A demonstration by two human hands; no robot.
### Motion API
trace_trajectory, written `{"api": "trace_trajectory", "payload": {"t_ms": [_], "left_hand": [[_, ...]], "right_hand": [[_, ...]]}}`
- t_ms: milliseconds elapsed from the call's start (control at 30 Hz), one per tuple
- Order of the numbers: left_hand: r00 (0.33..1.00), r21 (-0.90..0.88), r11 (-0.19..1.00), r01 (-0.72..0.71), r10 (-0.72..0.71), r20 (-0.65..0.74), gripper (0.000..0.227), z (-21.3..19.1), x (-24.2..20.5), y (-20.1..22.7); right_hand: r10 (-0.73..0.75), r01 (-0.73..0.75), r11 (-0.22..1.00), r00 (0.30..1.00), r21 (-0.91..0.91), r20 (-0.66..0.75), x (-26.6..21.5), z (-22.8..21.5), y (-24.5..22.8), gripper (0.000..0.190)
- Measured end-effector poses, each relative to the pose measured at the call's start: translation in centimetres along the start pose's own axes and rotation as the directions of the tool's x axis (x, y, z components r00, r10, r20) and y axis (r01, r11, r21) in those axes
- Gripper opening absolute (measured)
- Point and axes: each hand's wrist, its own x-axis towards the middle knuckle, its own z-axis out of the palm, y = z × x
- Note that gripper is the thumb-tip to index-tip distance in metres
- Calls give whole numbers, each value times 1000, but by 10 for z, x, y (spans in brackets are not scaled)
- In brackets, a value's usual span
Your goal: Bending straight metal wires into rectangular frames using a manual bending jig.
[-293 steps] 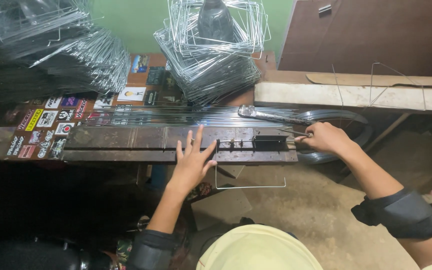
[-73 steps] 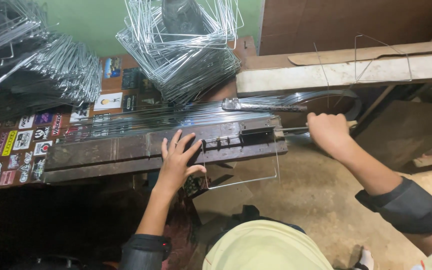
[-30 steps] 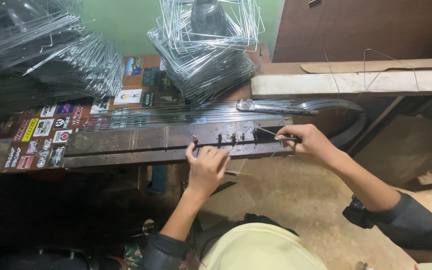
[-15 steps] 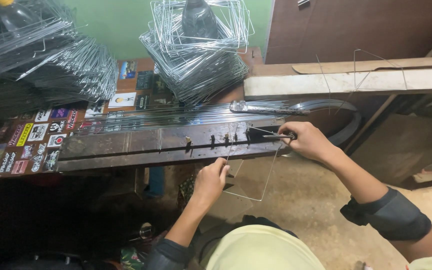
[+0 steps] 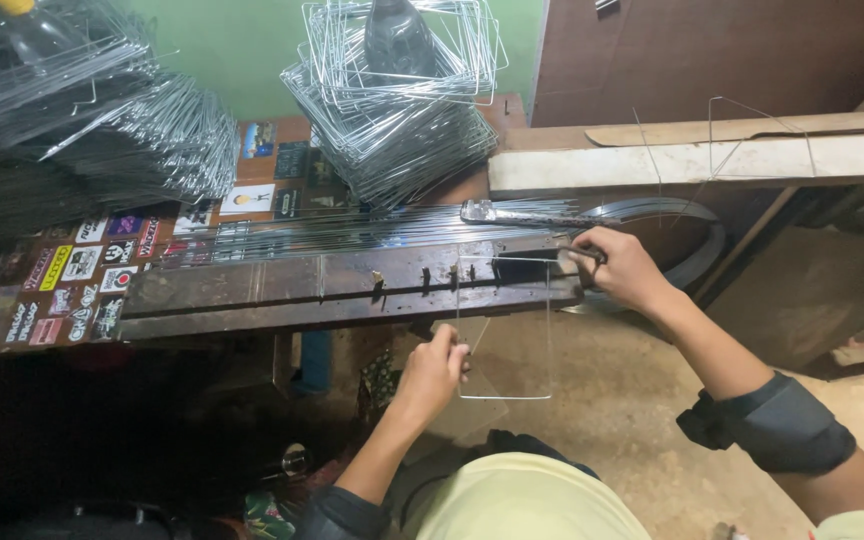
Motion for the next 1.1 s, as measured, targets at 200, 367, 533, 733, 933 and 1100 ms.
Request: {"api": "trace_trajectory", "payload": {"t_ms": [200,367,533,733,933,1100], "left_hand": [[999,9,999,-36,35,19,19,3,0,8],[999,47,998,-45,45,2,24,1,0,3],[997,71,996,-62,59,44,52,-6,-1,17],[992,50,995,-82,77,95,66,4,-5,11],[995,190,976,-103,103,10,55,-15,-4,26],[946,217,965,-148,202,-252,37,-26,11,23]], "right_hand": [[-154,154,988,988,19,-21,-11,6,-20,24],[-152,153,988,988,12,-39,-12,16,-8,15],[-121,121,993,993,8,-6,-7,18,-7,16],[77,-69,991,995,117,-64,-2,28,6,21],[263,-253,957,963,144,-55,0,31,22,22],[217,-205,965,975,160,-57,0,35,30,22]]}}
